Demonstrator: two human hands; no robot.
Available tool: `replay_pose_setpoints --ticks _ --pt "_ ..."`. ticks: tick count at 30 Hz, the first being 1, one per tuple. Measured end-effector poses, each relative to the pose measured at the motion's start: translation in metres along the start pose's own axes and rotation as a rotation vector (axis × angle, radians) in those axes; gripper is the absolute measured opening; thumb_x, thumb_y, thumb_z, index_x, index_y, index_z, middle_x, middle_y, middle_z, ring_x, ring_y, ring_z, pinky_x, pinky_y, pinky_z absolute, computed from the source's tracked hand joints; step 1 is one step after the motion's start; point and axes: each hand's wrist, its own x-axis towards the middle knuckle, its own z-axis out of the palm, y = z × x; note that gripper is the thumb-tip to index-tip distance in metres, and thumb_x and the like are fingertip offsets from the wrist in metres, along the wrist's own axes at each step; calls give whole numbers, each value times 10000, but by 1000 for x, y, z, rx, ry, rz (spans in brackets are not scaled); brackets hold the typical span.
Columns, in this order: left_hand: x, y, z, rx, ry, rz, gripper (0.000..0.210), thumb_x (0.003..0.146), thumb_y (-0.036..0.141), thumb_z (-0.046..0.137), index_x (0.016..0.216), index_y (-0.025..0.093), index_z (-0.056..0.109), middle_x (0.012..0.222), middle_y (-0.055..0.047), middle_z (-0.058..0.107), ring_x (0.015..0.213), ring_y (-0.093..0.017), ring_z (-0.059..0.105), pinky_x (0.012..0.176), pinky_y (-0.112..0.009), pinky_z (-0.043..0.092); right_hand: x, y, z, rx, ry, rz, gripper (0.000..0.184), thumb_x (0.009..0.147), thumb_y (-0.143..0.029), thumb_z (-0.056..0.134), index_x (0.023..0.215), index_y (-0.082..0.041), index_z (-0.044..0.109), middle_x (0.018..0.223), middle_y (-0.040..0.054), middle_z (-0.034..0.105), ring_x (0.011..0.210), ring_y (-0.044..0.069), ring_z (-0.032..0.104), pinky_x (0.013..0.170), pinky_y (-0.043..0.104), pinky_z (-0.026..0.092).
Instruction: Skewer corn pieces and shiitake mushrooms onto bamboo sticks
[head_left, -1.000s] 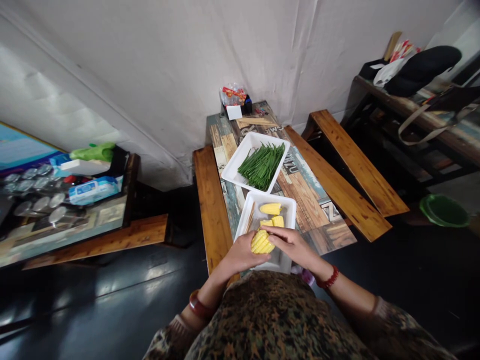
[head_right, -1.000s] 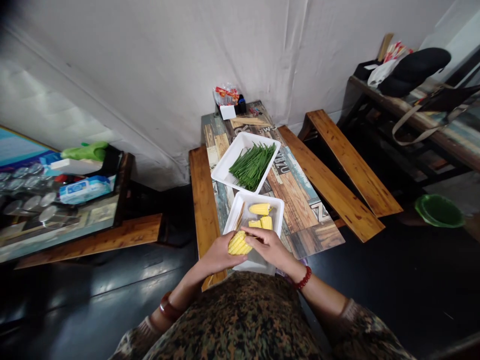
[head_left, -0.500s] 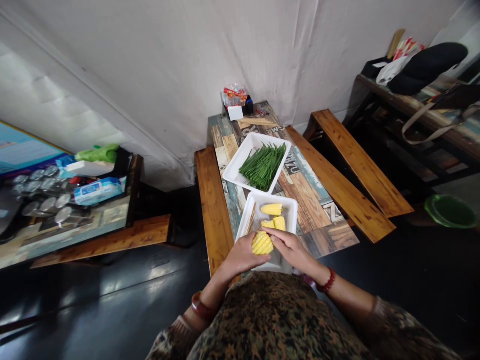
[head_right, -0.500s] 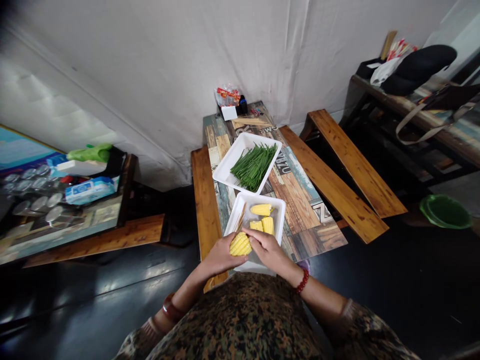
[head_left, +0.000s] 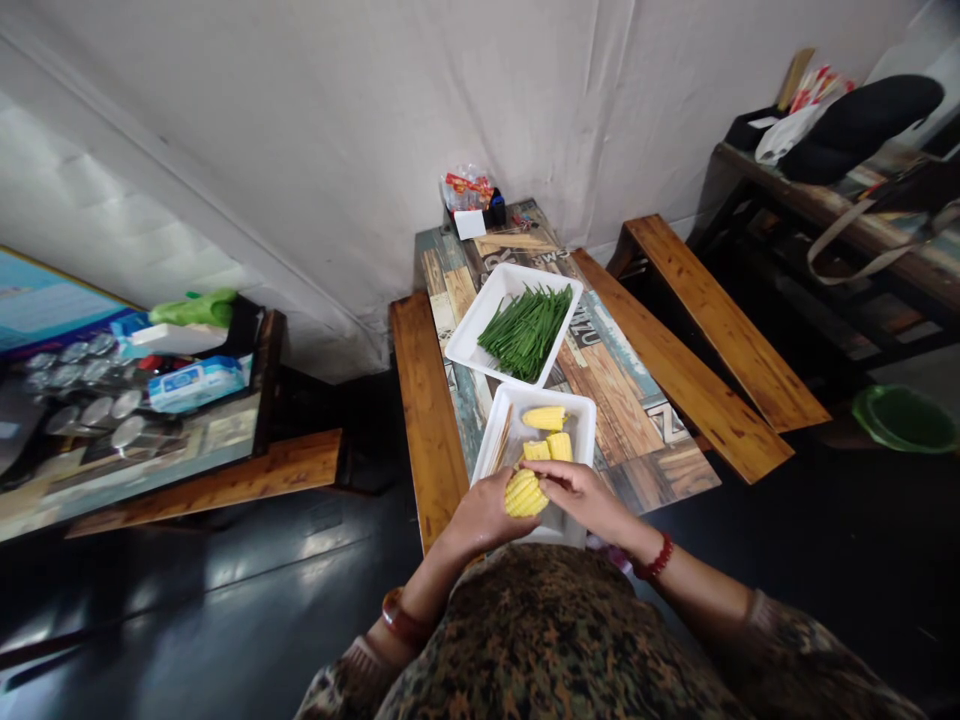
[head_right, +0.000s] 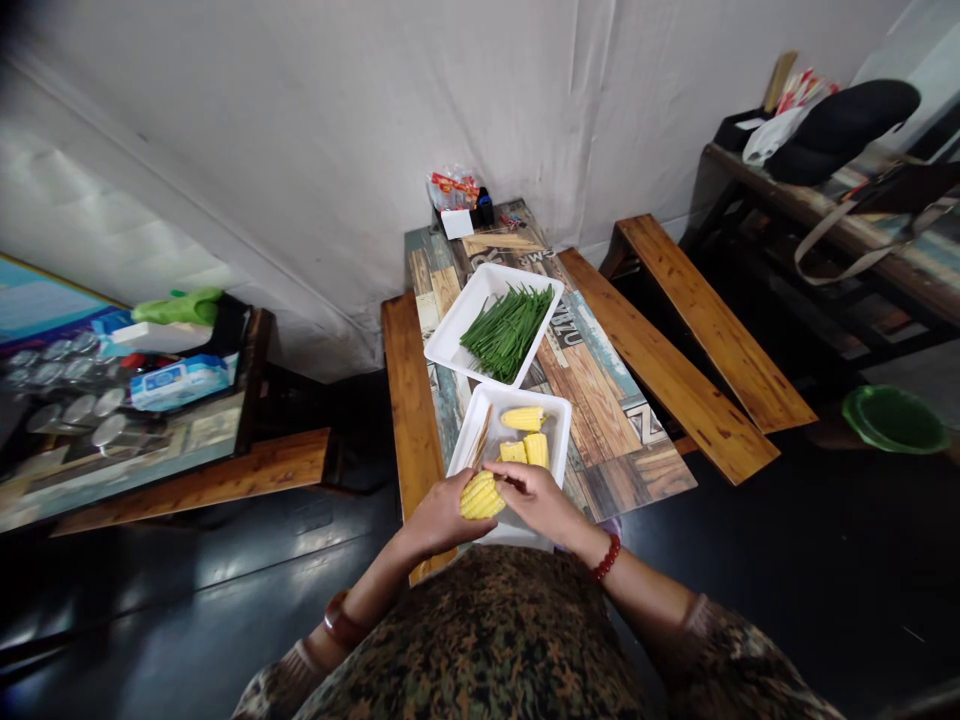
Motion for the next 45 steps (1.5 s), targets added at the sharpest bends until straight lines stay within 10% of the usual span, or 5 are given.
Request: replay_pose_setpoints --ticks 9,18,39,45 --pt "8 -7 0 -71 -20 -11 471 660 359 735 1088 207 615 1000 -45 706 895 -233 659 773 -300 478 4 16 5 -169 81 -108 375 870 -239 504 1182 -242 712 1189 58 730 1095 221 679 1024 425 497" --pt "12 -6 -4 -44 2 -22 548 682 418 721 1159 187 581 1061 -79 705 948 -273 666 812 -333 489 14 3 9 296 83 82 343 884 -416 586 1112 -204 728 1136 86 739 1054 240 685 988 423 509" --pt "7 -1 -3 75 14 -7 494 692 396 696 1125 188 579 998 -76 712 920 -268 684 741 -304 479 14 16 6 -79 132 -70 334 814 -241 556 1085 -212 747 1114 71 753 1010 236 701 952 412 530" --pt "11 -4 -6 -7 17 -5 523 687 418 714 1136 185 583 1025 -71 703 933 -258 672 782 -303 480 12 1 4 109 67 24 346 870 -308 534 1135 -223 739 1191 65 724 1134 239 650 1034 422 472"
